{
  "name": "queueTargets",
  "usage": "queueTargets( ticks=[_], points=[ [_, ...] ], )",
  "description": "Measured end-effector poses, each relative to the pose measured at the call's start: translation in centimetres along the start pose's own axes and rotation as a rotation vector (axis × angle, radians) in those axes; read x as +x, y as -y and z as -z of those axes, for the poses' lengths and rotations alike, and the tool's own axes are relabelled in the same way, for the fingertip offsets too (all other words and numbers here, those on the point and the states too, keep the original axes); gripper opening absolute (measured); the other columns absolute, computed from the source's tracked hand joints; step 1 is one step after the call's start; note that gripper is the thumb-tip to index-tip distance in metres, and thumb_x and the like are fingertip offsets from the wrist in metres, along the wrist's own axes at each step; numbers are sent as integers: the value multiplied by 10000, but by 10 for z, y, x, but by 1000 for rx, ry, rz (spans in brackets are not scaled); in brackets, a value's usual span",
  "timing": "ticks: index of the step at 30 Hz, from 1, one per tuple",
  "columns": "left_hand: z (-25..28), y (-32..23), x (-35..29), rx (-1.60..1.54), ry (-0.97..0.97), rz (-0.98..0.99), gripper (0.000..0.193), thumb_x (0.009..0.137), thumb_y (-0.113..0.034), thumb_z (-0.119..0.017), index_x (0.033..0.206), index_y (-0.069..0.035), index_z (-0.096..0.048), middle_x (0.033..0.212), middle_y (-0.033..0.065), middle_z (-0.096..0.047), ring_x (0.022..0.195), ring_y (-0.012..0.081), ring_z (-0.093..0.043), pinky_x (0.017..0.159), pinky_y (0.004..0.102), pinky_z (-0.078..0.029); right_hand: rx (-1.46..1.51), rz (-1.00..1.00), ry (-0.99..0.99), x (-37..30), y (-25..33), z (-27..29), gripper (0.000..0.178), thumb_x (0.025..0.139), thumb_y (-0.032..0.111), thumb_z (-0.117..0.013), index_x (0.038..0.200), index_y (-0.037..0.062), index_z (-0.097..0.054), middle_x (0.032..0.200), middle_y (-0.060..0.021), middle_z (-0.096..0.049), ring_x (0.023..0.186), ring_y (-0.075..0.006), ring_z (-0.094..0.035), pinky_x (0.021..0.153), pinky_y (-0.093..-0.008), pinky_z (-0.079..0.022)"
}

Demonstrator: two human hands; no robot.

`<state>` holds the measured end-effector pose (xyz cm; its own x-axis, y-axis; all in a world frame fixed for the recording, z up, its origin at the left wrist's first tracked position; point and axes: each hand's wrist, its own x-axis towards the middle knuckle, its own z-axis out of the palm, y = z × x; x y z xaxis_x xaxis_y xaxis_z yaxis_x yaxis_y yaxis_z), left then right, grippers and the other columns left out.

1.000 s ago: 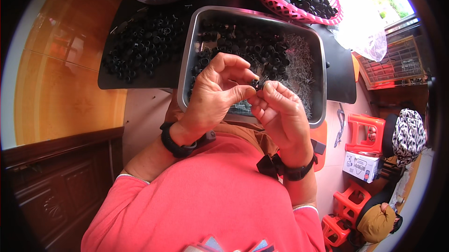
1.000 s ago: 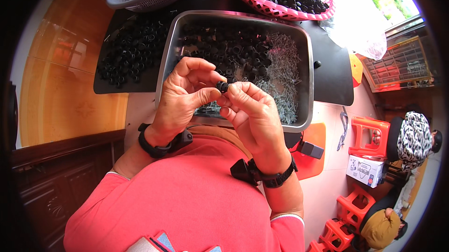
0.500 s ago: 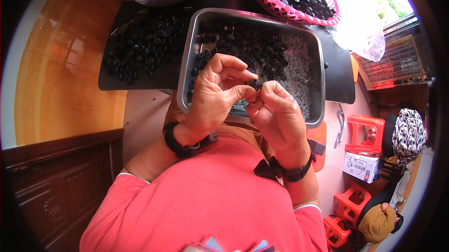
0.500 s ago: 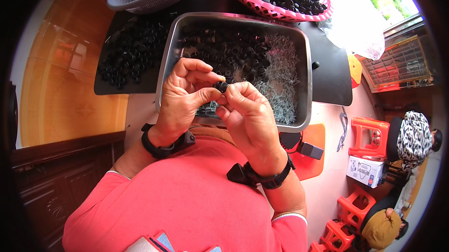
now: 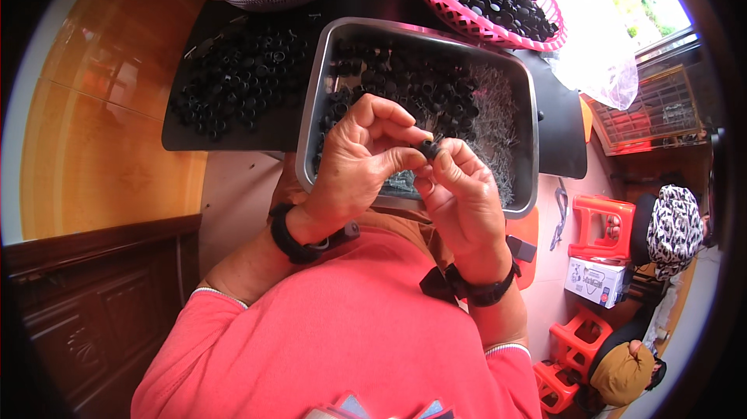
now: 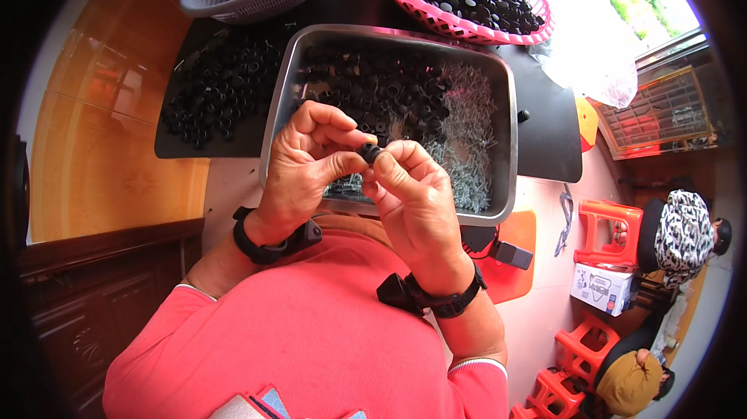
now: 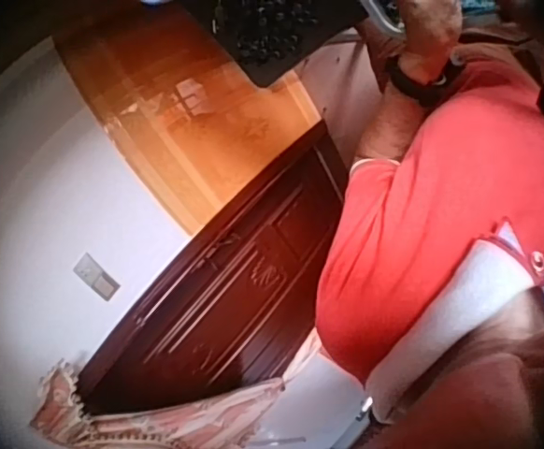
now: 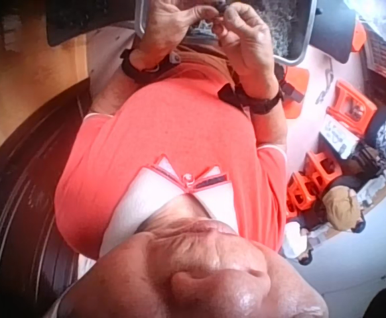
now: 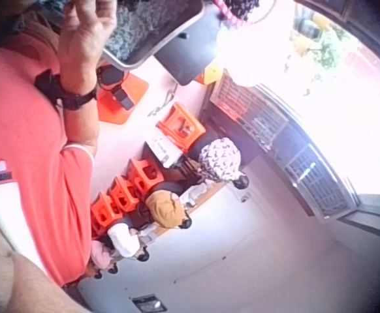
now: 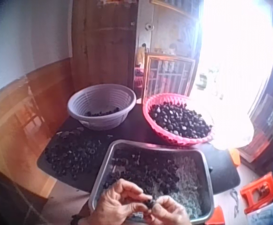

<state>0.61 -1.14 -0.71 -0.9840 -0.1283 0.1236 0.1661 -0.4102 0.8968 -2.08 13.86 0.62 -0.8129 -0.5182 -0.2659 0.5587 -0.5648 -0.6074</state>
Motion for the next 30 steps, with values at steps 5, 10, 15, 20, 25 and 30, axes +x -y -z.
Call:
queueTargets(
  ticks=[5,10,15,20,25,30],
  points=[
    [-3,-5,-2,-48,-24,52,313,790,117,-614,1027,-28,-471,953,95,-626,911,124,-617,818,248,-520,27,31,19,0,-3,-2,157,862,52,-621,982,39,-522,960,-64,-586,791,-132,-566,727,-257,-473],
    [-1,-3,-6,-114,16,5,317,793,112,-617,1033,-35,-471,957,82,-616,933,121,-611,838,251,-510,50,52,59,-1,-7,-3,175,862,31,-612,1006,47,-514,1017,-70,-579,827,-127,-561,739,-253,-473],
    [0,-3,-7,-140,45,-39,312,800,113,-608,1039,-36,-473,964,72,-606,953,122,-605,849,253,-505,53,70,161,0,-9,0,175,865,18,-600,1012,50,-511,1046,-75,-581,860,-123,-564,749,-248,-483],
    [2,-2,-8,-166,51,-35,311,808,105,-605,1056,-32,-476,979,83,-610,950,130,-607,846,255,-513,61,52,165,0,-9,-2,168,870,31,-602,1013,59,-520,1073,-72,-577,887,-119,-566,763,-249,-487],
    [5,-2,-6,-206,47,15,304,819,92,-600,1069,-26,-474,999,97,-611,939,141,-613,808,259,-534,88,30,108,-3,-9,-5,154,879,50,-597,1016,69,-529,1101,-63,-574,901,-121,-568,794,-251,-479],
    [7,0,-6,-209,68,14,305,825,88,-595,1080,-28,-473,1005,102,-610,944,145,-613,802,259,-537,130,-16,108,-4,-7,-3,148,883,50,-591,1018,68,-534,1122,-65,-573,912,-123,-571,804,-255,-479]
  ],
)
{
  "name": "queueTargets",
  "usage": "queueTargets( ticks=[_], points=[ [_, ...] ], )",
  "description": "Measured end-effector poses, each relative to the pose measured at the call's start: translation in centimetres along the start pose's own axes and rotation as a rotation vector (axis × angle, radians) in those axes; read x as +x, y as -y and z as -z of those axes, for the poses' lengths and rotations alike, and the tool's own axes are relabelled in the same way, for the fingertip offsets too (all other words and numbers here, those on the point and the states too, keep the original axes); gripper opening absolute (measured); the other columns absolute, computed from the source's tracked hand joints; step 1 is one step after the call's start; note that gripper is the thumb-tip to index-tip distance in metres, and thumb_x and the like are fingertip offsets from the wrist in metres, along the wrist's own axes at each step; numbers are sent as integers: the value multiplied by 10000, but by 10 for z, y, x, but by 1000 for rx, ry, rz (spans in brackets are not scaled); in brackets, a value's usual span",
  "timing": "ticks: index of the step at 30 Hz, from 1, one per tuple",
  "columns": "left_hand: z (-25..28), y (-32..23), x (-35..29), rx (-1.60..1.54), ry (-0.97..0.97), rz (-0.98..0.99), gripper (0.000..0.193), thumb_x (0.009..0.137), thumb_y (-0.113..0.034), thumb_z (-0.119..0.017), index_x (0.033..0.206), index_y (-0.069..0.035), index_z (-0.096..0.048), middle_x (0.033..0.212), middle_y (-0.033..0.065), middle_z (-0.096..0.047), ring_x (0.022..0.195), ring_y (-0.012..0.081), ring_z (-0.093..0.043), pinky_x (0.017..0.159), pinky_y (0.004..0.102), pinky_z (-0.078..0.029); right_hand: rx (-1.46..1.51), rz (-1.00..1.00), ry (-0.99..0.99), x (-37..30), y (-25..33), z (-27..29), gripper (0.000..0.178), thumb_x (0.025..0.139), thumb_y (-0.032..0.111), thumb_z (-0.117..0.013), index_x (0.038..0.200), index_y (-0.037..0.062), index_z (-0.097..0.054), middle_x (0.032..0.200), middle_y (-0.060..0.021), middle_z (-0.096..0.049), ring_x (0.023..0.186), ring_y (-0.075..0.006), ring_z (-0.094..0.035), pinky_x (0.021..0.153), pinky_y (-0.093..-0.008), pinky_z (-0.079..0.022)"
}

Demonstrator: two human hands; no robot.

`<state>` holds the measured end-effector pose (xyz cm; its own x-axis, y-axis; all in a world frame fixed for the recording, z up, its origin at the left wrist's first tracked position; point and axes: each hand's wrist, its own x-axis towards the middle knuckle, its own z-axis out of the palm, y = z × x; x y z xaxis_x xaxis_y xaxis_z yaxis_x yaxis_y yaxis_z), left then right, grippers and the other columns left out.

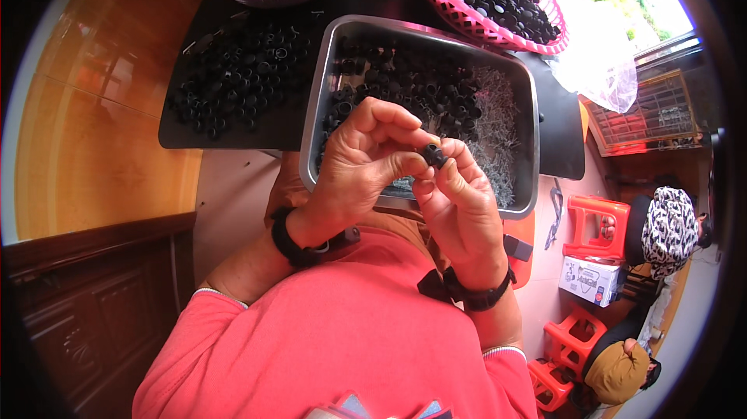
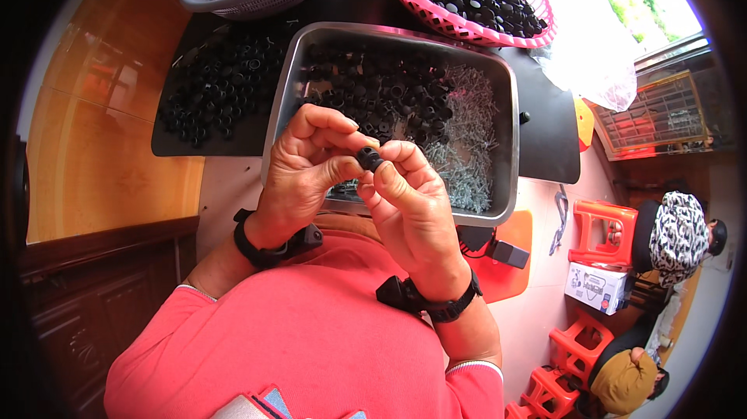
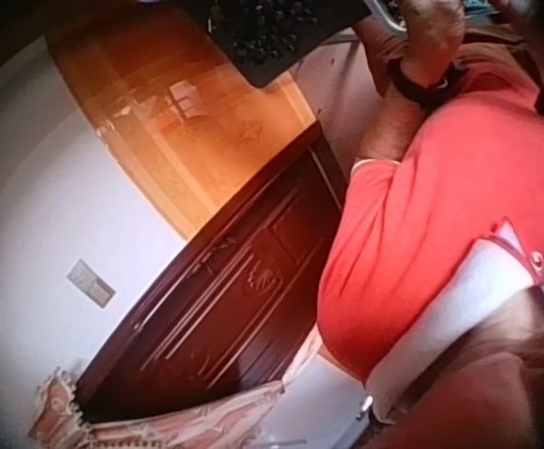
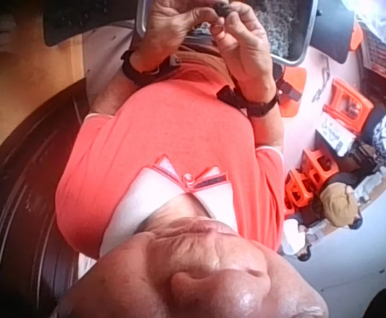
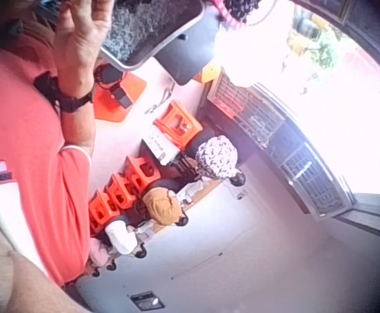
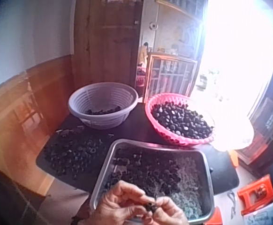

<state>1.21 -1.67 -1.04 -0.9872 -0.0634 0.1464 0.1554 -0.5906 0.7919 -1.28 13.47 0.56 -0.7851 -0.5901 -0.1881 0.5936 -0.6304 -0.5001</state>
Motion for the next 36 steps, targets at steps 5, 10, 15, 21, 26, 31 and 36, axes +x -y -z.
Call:
queueTargets(
  ticks=[5,10,15,21,26,31,36],
  points=[
    [-7,-1,-2,67,-6,-23,305,822,79,-605,1074,-31,-475,1005,98,-605,947,143,-611,812,252,-524,-1,21,10,0,0,5,154,879,43,-594,1021,63,-535,1115,-71,-576,908,-127,-578,798,-258,-485],
    [-11,-1,-4,314,-33,-109,309,817,55,-627,1072,-34,-477,998,94,-616,936,134,-612,812,254,-510,-48,56,-4,-2,1,2,169,874,50,-605,1026,54,-533,1091,-76,-584,900,-128,-582,791,-257,-489],
    [-11,1,-5,303,-48,-91,315,812,47,-638,1073,-33,-479,997,95,-626,927,125,-611,813,255,-507,-85,76,-54,-5,2,-4,182,875,69,-609,1033,38,-526,1051,-71,-587,883,-123,-580,758,-252,-494],
    [-9,5,-4,242,-30,-133,299,830,54,-606,1089,-37,-487,1017,106,-628,946,140,-616,812,258,-534,-91,102,-107,-5,-2,-4,186,877,86,-610,1036,39,-525,999,-57,-582,855,-118,-575,743,-253,-493],
    [-14,3,-5,362,-107,-117,307,788,66,-653,1041,-28,-505,956,90,-644,902,128,-630,807,256,-519,-91,117,-103,-5,-4,-3,190,878,79,-609,1042,32,-524,1008,-61,-589,853,-120,-578,746,-257,-490],
    [-13,8,-5,441,-128,-188,281,775,63,-667,1005,-29,-536,924,78,-658,872,127,-645,774,255,-529,-109,148,-108,-4,-7,-2,197,879,75,-608,1049,23,-523,1014,-65,-595,846,-119,-579,739,-257,-487],
    [-12,8,-5,537,-118,-273,267,772,60,-670,992,-31,-549,923,74,-661,866,128,-647,761,255,-533,-149,180,-140,-5,-7,-8,212,878,63,-604,1065,5,-523,1004,-74,-589,832,-118,-574,716,-260,-481]
  ],
)
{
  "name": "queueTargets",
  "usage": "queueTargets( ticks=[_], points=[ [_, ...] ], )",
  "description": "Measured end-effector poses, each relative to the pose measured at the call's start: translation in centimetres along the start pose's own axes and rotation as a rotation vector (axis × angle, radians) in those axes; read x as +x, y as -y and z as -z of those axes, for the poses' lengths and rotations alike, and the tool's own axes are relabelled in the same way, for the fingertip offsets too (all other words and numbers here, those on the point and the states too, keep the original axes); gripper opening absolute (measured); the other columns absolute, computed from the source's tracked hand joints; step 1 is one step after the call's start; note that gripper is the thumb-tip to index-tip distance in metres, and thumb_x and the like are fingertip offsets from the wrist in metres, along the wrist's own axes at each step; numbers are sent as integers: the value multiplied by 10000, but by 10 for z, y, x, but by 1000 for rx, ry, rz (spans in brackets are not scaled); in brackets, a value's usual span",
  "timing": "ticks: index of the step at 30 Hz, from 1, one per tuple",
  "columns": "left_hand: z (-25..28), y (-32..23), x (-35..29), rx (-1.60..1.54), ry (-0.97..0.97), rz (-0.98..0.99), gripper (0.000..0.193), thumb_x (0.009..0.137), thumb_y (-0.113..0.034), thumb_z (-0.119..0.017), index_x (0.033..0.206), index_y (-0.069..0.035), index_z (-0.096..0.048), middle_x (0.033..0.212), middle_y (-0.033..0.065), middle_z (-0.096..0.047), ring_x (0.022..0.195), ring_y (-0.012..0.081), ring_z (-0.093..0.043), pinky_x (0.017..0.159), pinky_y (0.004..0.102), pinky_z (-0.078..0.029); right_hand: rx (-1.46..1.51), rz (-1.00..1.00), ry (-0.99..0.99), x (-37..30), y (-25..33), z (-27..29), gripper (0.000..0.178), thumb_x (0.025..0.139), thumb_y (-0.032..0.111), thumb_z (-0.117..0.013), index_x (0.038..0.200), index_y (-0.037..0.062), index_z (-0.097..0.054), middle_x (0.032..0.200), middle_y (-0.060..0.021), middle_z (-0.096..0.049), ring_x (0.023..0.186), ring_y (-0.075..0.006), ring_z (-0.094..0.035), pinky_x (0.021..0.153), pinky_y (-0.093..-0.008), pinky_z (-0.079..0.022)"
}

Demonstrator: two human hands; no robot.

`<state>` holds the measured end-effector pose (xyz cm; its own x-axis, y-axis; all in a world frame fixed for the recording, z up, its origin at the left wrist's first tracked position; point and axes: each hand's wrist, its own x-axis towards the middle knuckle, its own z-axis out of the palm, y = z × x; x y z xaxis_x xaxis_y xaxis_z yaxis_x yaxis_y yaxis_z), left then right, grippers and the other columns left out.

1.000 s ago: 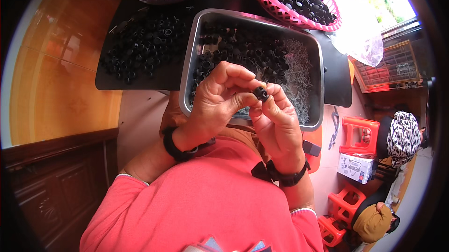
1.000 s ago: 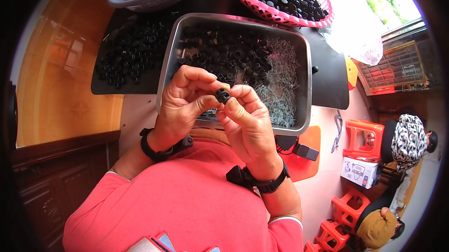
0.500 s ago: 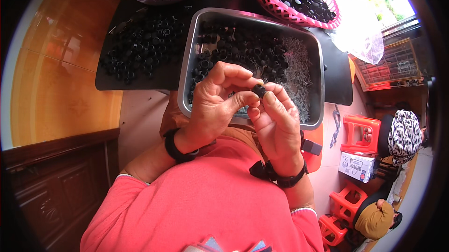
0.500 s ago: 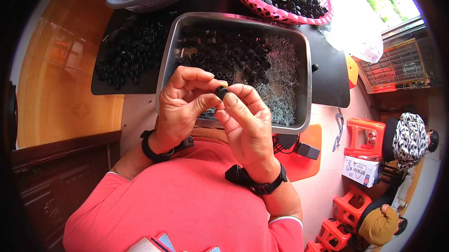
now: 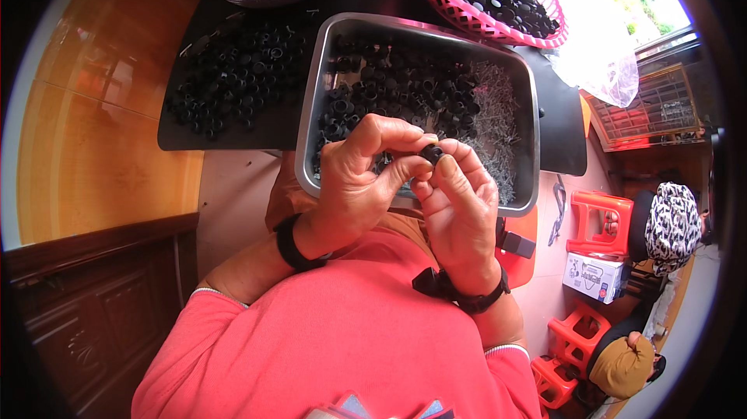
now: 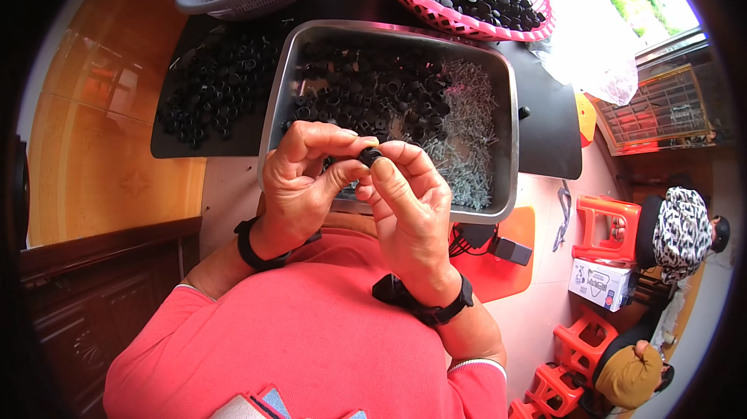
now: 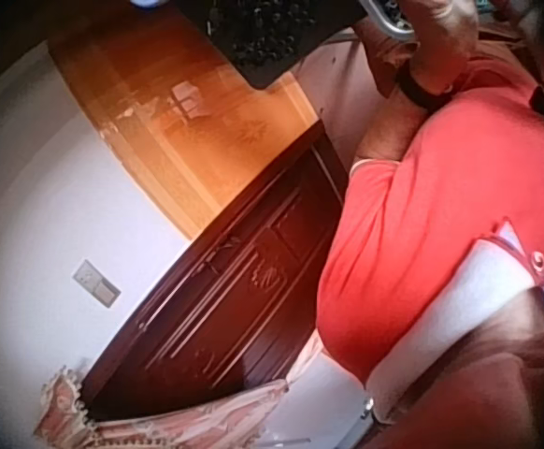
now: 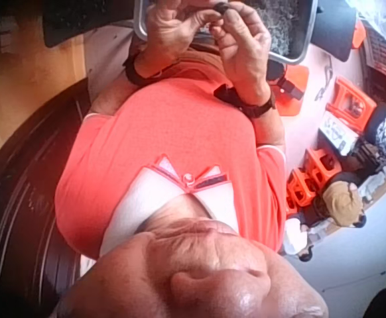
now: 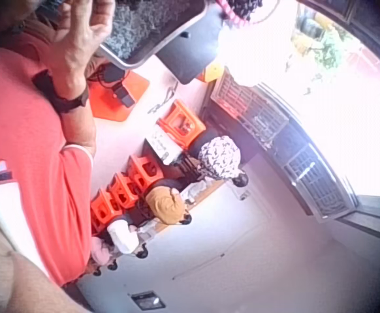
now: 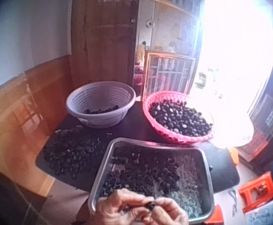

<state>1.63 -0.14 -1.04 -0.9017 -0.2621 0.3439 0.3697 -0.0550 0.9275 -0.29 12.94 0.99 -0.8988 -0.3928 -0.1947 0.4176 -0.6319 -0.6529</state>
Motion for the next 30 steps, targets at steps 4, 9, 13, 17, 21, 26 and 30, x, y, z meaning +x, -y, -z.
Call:
queueTargets(
  ticks=[4,9,13,17,21,26,30],
  points=[
    [-2,-1,0,-70,11,64,277,774,60,-668,1004,-31,-544,937,73,-651,874,127,-643,771,258,-530,19,19,4,0,0,0,209,877,52,-597,1068,2,-527,997,-75,-586,816,-121,-569,711,-261,-481],
    [-3,-1,0,-111,23,99,293,772,61,-671,1016,-33,-540,955,72,-642,888,124,-636,781,257,-527,41,32,11,2,-2,4,209,881,65,-595,1072,7,-535,998,-78,-589,809,-125,-566,707,-262,-478],
    [-3,-2,0,-116,22,93,292,772,63,-671,1014,-33,-540,965,73,-638,891,122,-636,791,257,-523,56,33,13,4,-4,7,214,880,73,-598,1077,11,-538,1012,-82,-593,817,-125,-562,714,-264,-473],
    [-6,-4,0,-139,6,107,298,766,67,-674,1013,-28,-537,973,76,-634,901,124,-634,812,257,-515,97,58,96,6,-8,13,213,882,70,-593,1080,17,-537,1029,-91,-593,846,-136,-559,738,-272,-466],
    [-3,-2,-1,-175,0,93,319,758,54,-689,1024,-25,-533,972,81,-631,910,131,-633,820,256,-510,162,56,192,10,-11,17,232,878,70,-595,1091,19,-522,1050,-102,-583,910,-155,-561,804,-291,-460],
    [-2,-2,-3,-17,82,-70,393,771,15,-700,1093,-39,-480,1077,112,-584,964,148,-584,861,278,-476,156,97,176,12,-19,18,261,870,79,-607,1102,18,-504,1073,-110,-570,989,-192,-562,908,-328,-442],
    [-5,-4,-6,-13,64,-71,418,760,11,-714,1096,-34,-470,1084,111,-577,961,139,-577,857,280,-472,180,108,230,13,-21,17,266,869,86,-611,1099,16,-496,1075,-120,-567,1016,-227,-561,933,-359,-441]
  ],
)
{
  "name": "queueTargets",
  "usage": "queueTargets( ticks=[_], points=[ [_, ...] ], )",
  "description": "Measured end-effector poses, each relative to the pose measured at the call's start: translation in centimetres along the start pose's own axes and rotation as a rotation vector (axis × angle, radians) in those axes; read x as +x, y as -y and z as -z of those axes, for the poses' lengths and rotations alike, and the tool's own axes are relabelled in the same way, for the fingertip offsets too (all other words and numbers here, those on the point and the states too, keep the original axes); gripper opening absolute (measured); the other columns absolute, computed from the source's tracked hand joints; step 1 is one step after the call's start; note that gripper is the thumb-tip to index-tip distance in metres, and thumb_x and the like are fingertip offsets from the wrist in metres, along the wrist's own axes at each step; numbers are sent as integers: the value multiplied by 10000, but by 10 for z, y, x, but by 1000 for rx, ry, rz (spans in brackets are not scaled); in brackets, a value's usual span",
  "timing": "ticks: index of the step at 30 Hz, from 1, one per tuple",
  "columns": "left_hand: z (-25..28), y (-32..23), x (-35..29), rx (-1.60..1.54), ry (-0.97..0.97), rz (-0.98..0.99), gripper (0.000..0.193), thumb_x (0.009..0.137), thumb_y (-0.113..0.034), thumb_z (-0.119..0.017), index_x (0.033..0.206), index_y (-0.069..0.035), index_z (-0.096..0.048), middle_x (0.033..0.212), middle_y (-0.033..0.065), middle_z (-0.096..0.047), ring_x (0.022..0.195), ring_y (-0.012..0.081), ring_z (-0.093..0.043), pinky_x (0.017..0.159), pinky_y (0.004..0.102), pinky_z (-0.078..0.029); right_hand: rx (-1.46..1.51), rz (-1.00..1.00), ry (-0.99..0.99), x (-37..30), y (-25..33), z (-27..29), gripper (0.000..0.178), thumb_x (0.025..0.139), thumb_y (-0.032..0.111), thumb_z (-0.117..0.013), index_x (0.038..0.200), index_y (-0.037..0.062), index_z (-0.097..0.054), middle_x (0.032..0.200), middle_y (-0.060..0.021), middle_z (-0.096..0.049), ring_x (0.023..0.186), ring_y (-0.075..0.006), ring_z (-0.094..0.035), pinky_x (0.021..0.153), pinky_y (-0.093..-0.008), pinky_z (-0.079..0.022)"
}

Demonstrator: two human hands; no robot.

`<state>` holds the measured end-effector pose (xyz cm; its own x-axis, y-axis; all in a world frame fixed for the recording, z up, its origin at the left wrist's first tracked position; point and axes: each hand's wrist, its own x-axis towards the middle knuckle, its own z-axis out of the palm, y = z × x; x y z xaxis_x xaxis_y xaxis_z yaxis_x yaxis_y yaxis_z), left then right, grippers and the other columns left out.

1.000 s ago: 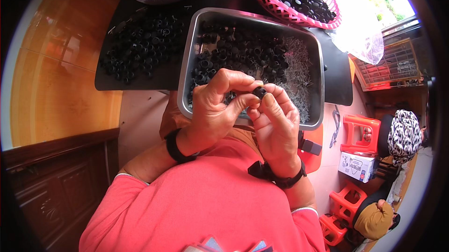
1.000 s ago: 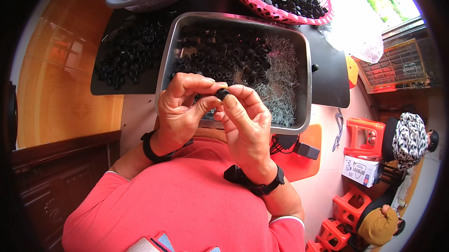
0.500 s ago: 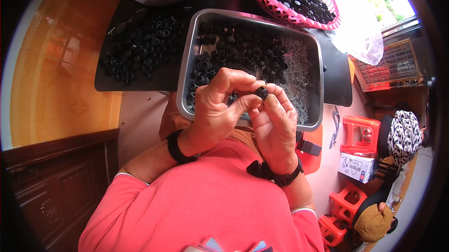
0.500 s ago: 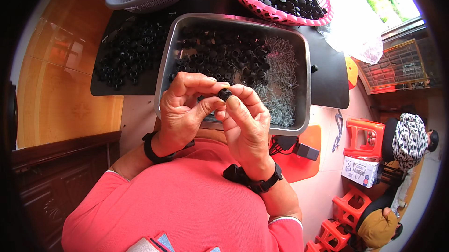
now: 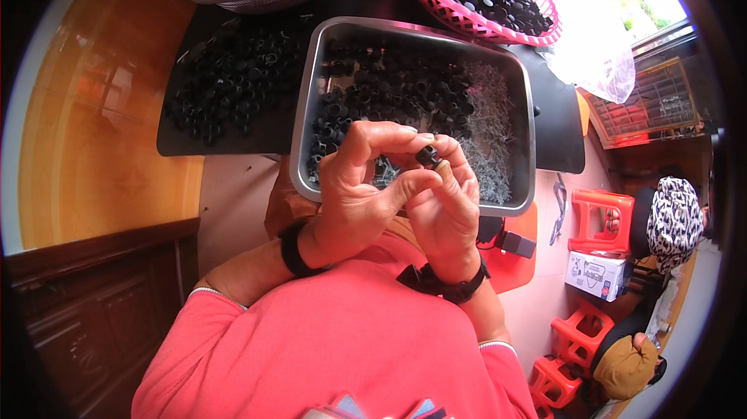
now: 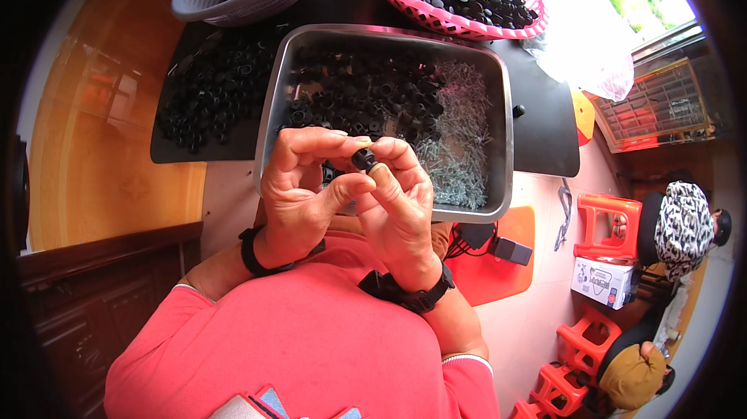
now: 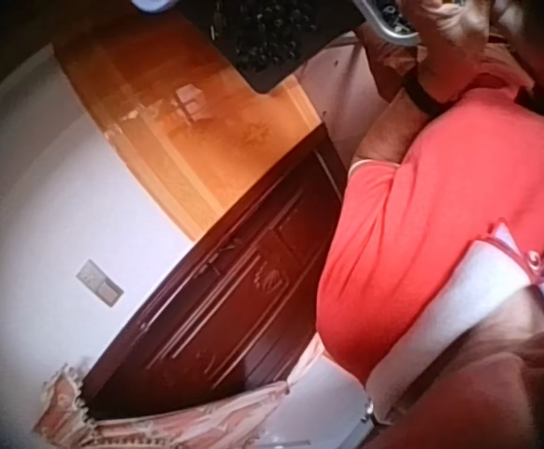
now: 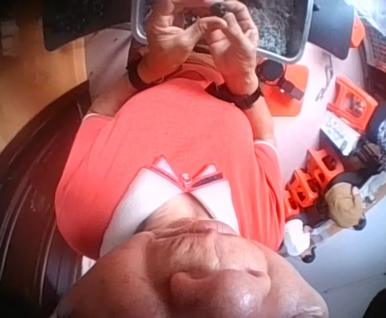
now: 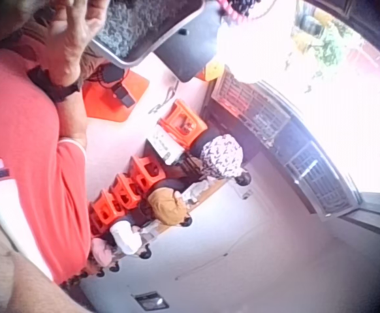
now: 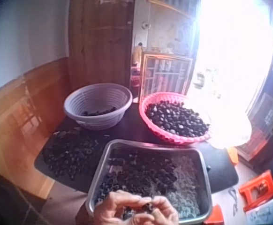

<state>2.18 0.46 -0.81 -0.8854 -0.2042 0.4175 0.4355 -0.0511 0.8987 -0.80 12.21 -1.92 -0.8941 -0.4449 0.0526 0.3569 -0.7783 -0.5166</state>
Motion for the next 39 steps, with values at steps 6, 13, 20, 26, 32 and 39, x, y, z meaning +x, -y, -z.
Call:
queueTargets(
  ticks=[6,13,20,26,32,39],
  points=[
    [-4,1,-2,-57,6,-31,456,757,54,-696,1124,-30,-440,1075,121,-580,935,132,-572,838,282,-472,6,9,42,-2,1,-1,273,869,82,-611,1097,20,-475,1075,-128,-564,1022,-245,-559,929,-374,-449],
    [-5,-1,-4,-146,-36,-5,464,761,64,-686,1136,-28,-427,1067,126,-588,929,132,-571,837,278,-465,30,-14,12,-4,1,-5,266,871,70,-603,1091,30,-460,1084,-123,-553,1017,-223,-555,935,-372,-446],
    [0,3,-3,-285,-35,92,458,802,41,-656,1181,-35,-412,1084,113,-580,973,139,-567,861,275,-474,-55,-15,-79,-4,4,-11,237,868,15,-594,1078,34,-485,1055,-67,-548,982,-147,-549,892,-308,-464],
    [5,2,4,-366,-1,220,400,849,34,-596,1214,-31,-445,1103,106,-577,968,132,-572,827,258,-498,-74,49,-95,-4,2,-11,214,877,14,-587,1074,38,-506,1037,-66,-568,892,-132,-573,783,-271,-491],
    [7,5,3,-387,-9,188,351,847,30,-600,1175,-32,-494,1088,97,-579,927,129,-579,799,253,-509,-435,148,-130,-7,3,-13,233,857,-4,-613,1073,9,-526,964,-38,-568,828,-87,-554,740,-214,-476],
    [11,9,5,-347,45,239,204,857,1,-596,1060,-18,-601,1035,63,-586,883,105,-577,797,244,-502,-929,326,-85,-10,12,-14,220,841,-65,-604,1047,-13,-546,874,-3,-554,793,-44,-546,692,-163,-451]
  ],
)
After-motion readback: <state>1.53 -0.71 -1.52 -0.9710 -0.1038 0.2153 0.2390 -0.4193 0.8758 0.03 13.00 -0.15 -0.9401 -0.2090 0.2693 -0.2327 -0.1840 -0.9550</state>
